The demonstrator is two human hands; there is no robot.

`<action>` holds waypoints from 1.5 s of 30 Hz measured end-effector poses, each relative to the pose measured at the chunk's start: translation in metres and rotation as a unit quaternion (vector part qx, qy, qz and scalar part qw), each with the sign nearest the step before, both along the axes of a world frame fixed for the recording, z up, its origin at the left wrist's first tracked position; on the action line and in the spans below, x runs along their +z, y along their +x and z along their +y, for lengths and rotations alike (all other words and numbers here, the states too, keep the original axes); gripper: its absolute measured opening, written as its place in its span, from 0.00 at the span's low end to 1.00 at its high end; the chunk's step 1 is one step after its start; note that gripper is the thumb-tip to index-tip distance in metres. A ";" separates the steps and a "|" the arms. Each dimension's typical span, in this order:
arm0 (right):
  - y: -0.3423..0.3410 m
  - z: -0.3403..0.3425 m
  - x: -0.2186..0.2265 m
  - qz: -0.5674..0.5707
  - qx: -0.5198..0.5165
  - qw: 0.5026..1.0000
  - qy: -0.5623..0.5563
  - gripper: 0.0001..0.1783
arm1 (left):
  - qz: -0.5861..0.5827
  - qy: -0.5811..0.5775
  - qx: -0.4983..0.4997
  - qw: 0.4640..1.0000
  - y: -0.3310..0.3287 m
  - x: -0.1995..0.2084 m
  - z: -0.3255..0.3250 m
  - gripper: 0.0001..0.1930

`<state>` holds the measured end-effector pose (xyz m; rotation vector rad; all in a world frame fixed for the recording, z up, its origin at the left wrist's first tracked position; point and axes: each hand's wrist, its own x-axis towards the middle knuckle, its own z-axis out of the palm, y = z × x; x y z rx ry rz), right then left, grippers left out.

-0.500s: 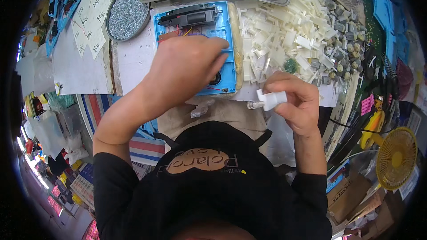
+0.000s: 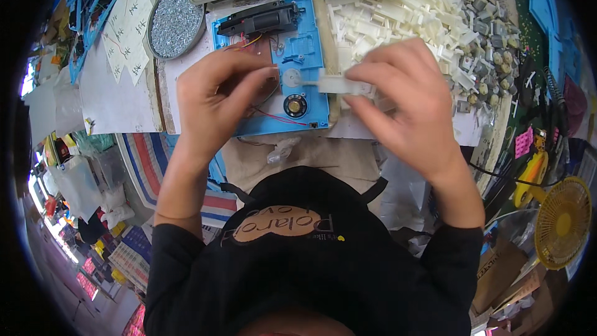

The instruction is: Assembling components and soldering wires for an electronic device.

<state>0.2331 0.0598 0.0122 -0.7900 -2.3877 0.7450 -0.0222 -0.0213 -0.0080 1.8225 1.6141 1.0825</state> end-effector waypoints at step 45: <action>0.091 0.153 -0.016 -0.302 -0.154 0.907 0.249 0.18 | 0.025 0.114 -0.132 0.984 0.013 0.034 -0.037 0.16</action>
